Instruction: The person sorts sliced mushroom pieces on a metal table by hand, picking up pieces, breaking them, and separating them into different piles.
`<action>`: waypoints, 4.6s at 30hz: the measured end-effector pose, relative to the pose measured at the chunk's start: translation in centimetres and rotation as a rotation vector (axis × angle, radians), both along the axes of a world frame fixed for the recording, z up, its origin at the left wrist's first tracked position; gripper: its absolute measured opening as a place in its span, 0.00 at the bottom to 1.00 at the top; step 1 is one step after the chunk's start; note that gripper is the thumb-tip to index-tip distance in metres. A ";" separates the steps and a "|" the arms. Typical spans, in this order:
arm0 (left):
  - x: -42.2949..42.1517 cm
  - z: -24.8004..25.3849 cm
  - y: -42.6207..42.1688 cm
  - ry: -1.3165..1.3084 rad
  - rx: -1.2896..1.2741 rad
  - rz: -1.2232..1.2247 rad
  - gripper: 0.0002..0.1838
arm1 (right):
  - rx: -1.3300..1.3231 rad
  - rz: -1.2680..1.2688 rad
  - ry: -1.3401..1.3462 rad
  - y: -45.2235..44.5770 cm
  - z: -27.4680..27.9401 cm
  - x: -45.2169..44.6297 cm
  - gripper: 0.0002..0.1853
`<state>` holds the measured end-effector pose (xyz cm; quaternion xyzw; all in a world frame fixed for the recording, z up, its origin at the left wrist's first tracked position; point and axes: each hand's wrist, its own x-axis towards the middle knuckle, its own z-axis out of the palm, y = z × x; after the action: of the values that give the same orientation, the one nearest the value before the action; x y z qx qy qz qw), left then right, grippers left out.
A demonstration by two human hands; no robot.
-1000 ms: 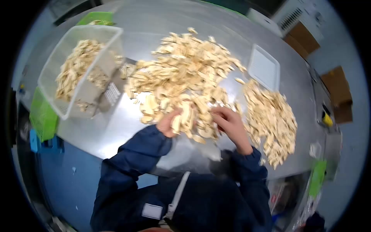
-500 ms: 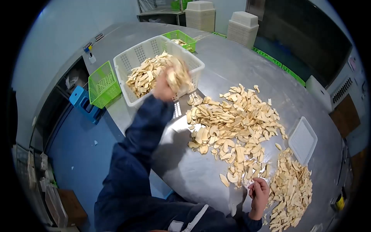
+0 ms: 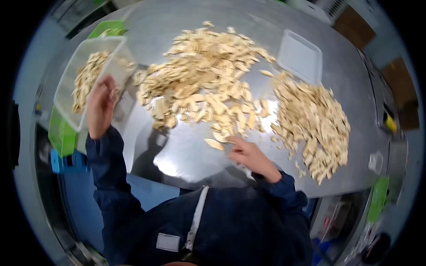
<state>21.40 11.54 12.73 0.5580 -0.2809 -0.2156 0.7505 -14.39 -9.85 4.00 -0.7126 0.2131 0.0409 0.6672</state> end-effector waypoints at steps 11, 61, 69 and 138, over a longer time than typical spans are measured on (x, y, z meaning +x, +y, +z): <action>-15.7 -8.5 -7.7 -0.802 0.780 -0.558 0.23 | 0.045 -0.487 0.075 -2.9 -1.1 -5.4 0.20; -20.1 -11.8 -9.1 0.845 0.005 -0.397 0.12 | -1.105 -0.316 -0.149 -3.0 -2.6 0.4 0.07; -18.7 -12.2 -7.0 0.299 0.535 -0.432 0.12 | -1.203 -0.360 -0.045 -6.6 -4.3 -0.4 0.09; -16.1 -15.2 -12.2 1.163 -0.161 -0.816 0.16 | -1.231 -0.110 0.127 -12.5 -1.9 8.6 0.16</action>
<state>5.25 -0.62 -2.49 0.1459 -0.0368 -0.7202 0.6772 -5.83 -22.32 2.13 -0.9508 0.2733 -0.0817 0.1209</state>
